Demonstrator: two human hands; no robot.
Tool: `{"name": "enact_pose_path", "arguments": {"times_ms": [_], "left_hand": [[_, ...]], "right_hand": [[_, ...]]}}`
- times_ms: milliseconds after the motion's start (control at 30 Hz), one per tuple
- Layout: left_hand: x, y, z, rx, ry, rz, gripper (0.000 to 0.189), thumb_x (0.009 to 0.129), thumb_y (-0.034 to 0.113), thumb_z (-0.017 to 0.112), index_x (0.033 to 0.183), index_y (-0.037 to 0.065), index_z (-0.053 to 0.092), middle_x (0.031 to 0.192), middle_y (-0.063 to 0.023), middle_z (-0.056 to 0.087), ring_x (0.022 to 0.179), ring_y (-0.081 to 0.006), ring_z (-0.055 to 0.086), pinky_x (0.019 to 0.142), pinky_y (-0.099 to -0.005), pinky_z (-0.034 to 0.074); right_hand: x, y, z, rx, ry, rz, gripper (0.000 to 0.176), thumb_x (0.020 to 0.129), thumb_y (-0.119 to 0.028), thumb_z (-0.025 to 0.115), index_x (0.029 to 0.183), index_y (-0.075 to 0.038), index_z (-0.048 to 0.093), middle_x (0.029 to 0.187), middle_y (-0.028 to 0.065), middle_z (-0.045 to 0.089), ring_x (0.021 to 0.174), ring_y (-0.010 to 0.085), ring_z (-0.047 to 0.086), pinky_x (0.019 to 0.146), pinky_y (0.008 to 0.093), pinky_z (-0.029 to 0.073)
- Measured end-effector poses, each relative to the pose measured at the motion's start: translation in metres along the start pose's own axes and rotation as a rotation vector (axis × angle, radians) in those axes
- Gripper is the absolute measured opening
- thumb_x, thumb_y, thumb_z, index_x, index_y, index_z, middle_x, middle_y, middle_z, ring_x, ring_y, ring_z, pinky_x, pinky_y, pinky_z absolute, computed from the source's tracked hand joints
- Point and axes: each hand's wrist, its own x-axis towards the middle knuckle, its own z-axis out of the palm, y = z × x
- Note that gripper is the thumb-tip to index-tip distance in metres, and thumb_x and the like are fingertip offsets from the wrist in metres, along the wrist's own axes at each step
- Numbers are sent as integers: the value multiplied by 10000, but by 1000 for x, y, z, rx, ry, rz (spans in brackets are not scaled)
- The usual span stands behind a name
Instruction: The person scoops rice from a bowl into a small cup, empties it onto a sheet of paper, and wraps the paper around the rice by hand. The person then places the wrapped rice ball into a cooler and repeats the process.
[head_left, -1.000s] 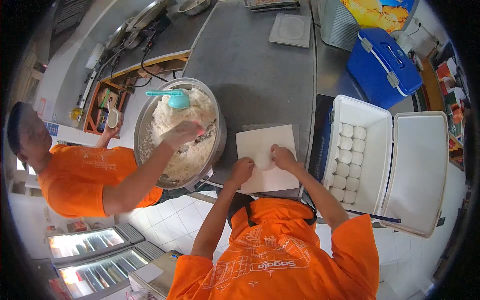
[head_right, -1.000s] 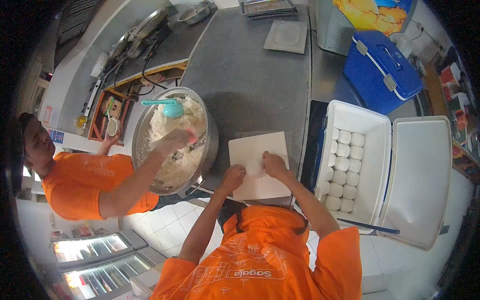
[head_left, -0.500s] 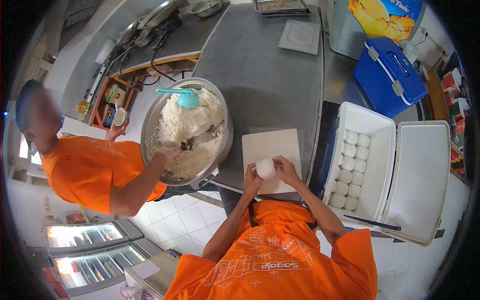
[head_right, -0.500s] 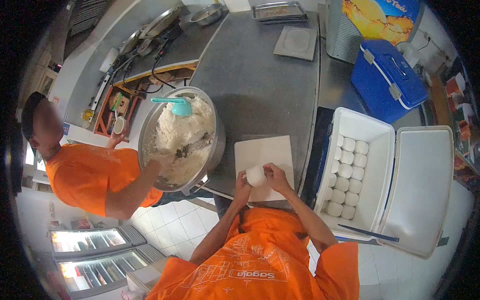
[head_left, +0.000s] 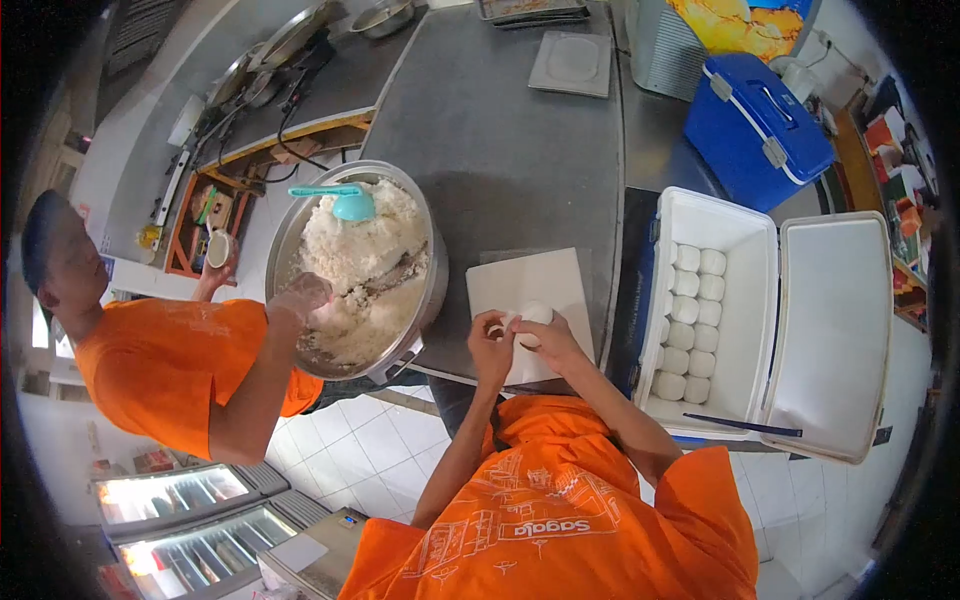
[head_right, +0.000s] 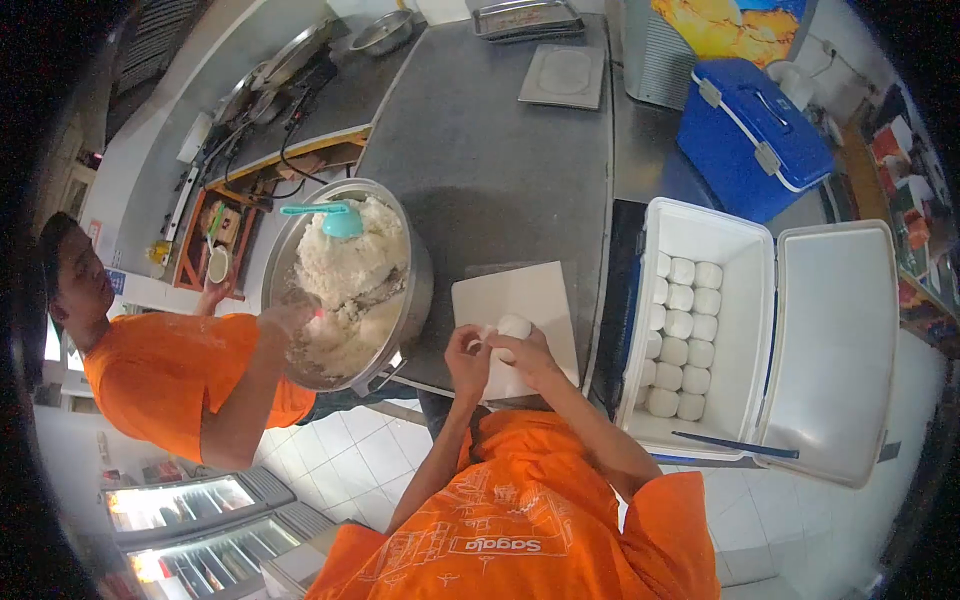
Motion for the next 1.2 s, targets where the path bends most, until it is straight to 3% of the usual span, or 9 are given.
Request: {"name": "enact_pose_path", "arguments": {"times_ms": [200,533,633,733,800,900,1000,1067,1200], "left_hand": [[-13,5,10,-368,-63,-305,380,1024,251,562,1269,-33,623,1057,-43,670,918,-111,606,798,-265,494],[-26,74,47,-223,-353,-383,562,897,170,729,1360,-51,498,1227,-146,600,1110,-196,576,944,-312,478],[-27,90,62,17,-422,-70,512,918,165,703,1356,-10,502,1228,-172,602,1102,-207,586,929,-329,490],[-29,81,64,-336,-531,-237,440,965,172,636,1362,32,508,1312,-182,577,1154,-222,576,924,-355,499],[-30,71,63,-329,-487,-120,559,950,208,661,1428,44,422,1355,-202,542,1160,-243,571,944,-385,486],[-20,19,27,718,-565,284,848,903,268,711,1534,57,186,1453,-235,434,1331,-395,429,1022,-531,424],[-30,-1,4,1177,-611,13,1007,814,350,782,1551,61,160,1562,-250,247,1431,-506,207,1075,-631,333],[-31,-15,-3,1158,-708,-94,1156,724,462,820,1563,70,127,1607,-254,84,1441,-563,83,1089,-676,288],[-27,-12,5,1271,-734,-12,1202,700,500,827,1564,55,119,1624,-243,40,1462,-536,42,1120,-666,238]], "right_hand": [[-27,-12,6,-1057,197,-952,582,734,-24,730,1278,-20,522,1138,221,616,1066,385,589,896,423,501],[-79,-43,-15,-1289,301,-1095,757,738,5,702,1427,26,389,1191,219,563,1159,400,504,997,467,447],[-88,-40,-31,-1038,246,-789,745,732,-73,755,1392,13,421,1220,216,560,1177,397,520,1018,447,444],[-101,-63,-45,-808,321,-683,743,708,-175,828,1347,-32,475,1130,195,594,1082,355,603,960,427,469],[-90,-61,-78,-840,621,-887,705,683,-207,877,1261,-48,508,1064,112,612,942,264,635,835,362,525],[-115,-95,-108,-251,762,-573,730,757,-127,798,1359,-27,399,1130,115,570,1000,206,581,858,321,493],[-96,-62,-187,-249,951,-558,725,764,-104,772,1371,-14,387,1178,136,572,1037,221,573,913,331,476],[-91,-41,-217,125,1116,-58,656,784,-189,765,1326,11,455,1160,121,579,967,260,590,884,389,487],[-74,99,-322,-1170,711,-439,605,835,-275,704,1318,24,495,1201,154,612,1032,288,599,907,413,481]]}}
